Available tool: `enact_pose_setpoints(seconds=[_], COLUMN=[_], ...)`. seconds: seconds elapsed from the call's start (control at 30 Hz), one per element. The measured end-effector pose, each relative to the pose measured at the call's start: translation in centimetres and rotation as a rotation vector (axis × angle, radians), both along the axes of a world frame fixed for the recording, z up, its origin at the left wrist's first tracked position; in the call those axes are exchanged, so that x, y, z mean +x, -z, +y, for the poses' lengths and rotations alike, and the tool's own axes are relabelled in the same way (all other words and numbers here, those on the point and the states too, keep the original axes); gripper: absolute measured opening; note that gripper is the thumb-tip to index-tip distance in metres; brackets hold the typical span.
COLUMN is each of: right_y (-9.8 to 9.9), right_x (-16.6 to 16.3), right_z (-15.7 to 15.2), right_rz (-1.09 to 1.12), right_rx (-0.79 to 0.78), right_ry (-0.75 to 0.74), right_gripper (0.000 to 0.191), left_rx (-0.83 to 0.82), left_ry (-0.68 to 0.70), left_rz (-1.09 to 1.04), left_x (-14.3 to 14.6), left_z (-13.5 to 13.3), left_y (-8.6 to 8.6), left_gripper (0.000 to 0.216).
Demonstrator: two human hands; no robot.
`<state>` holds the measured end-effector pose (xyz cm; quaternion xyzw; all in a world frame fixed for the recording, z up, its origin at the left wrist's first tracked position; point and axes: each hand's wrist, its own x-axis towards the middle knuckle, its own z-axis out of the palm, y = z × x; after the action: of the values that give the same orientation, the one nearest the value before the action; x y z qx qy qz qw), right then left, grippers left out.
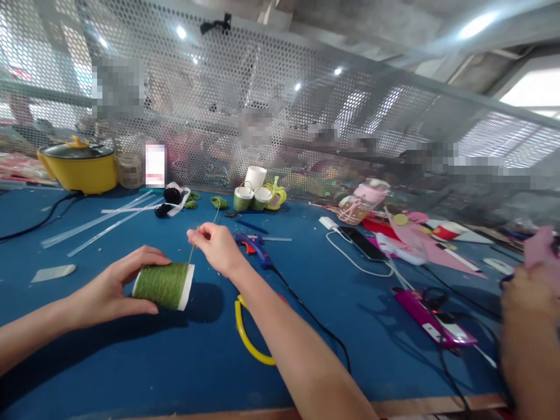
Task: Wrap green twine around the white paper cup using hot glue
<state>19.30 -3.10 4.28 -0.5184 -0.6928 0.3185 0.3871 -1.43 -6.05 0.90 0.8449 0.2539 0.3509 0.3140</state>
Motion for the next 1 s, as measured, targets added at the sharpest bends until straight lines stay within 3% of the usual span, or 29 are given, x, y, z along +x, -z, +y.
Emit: enact_pose_setpoints(seconds=[0.4, 1.0], right_y=[0.09, 0.29], right_x=[-0.44, -0.38], right_z=[-0.44, -0.49], right_rz=[-0.006, -0.041], right_rx=[-0.129, -0.217], right_ry=[-0.07, -0.123], right_gripper=[0.026, 0.026], left_rx=[0.199, 0.232], left_ry=[-0.031, -0.041], left_rz=[0.004, -0.034], left_x=[-0.05, -0.09], left_z=[-0.21, -0.21], left_y=[-0.07, 0.23], left_gripper=[0.045, 0.047])
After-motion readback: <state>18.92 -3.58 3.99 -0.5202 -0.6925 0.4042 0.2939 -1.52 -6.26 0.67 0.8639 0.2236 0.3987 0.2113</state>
